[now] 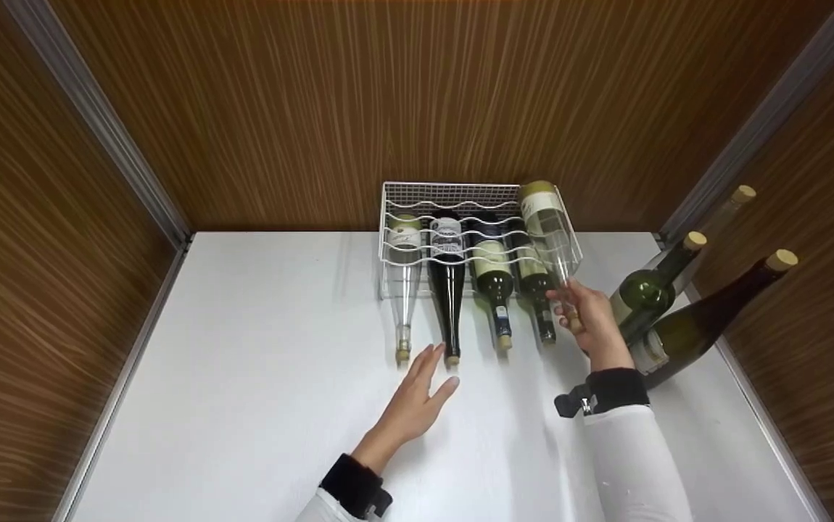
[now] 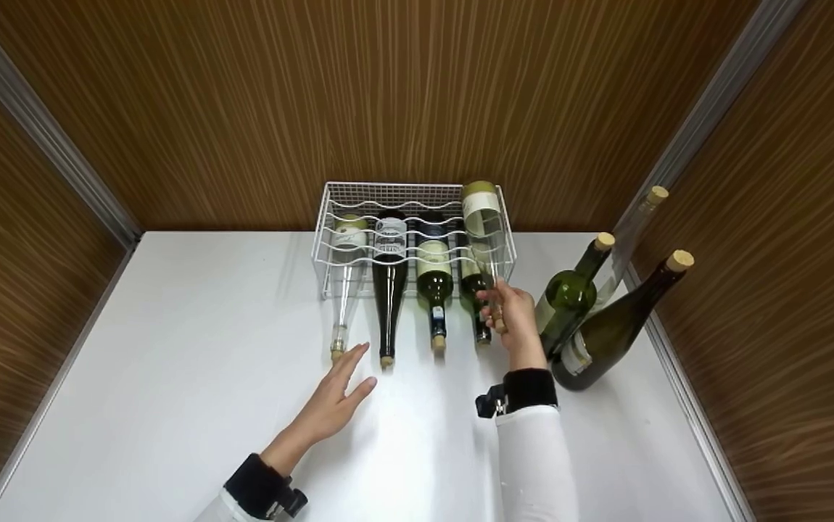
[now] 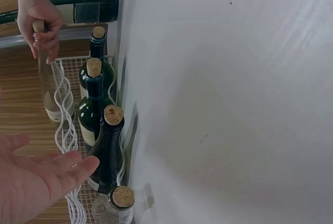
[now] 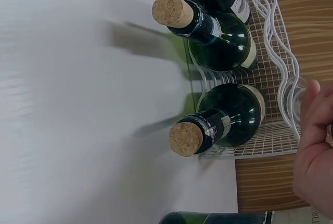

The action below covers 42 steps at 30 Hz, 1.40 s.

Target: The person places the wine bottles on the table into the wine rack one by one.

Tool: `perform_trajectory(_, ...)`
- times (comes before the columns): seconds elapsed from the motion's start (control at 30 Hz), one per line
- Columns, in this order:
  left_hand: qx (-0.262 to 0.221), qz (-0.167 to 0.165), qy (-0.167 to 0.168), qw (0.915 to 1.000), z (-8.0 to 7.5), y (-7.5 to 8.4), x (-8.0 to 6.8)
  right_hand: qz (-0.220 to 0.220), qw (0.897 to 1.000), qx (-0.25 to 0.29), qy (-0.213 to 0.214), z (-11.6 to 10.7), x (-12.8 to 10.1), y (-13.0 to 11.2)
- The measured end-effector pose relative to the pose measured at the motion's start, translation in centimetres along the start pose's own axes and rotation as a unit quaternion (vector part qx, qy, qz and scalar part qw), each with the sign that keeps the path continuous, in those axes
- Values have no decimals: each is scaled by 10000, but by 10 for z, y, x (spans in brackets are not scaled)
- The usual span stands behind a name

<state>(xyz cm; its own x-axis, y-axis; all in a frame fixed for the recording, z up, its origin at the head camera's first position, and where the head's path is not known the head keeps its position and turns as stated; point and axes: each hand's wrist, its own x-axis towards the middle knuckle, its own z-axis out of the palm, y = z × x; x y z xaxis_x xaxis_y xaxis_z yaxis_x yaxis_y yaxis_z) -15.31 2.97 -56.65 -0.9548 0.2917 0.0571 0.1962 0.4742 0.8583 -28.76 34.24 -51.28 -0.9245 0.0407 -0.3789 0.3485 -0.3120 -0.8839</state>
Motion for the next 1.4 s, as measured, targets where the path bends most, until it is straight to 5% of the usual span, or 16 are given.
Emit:
perform_trajectory(0.2,61,0,-111,9999,2,2,0,-298,9871,-1551,253,3,-8,-3)
perform_trajectory(0.43,89,-6,-218,9997,7,6,3,-1066,9262,-3468,1027,18,-14,0)
perform_trajectory(0.53,91,21,-267,9996,9,8,3,-1281,9134,-3668,1213,20,-13,4)
perform_trajectory(0.97,288,118,-478,9984,19,23,14,-1230,9470,-2832,887,13,-8,6)
perform_trajectory(1.2,400,128,-596,9973,23,28,19,-712,9823,-1672,452,6,-7,3)
perform_trajectory(1.4,454,118,-620,9970,25,29,20,-469,9942,-953,167,3,-7,4)
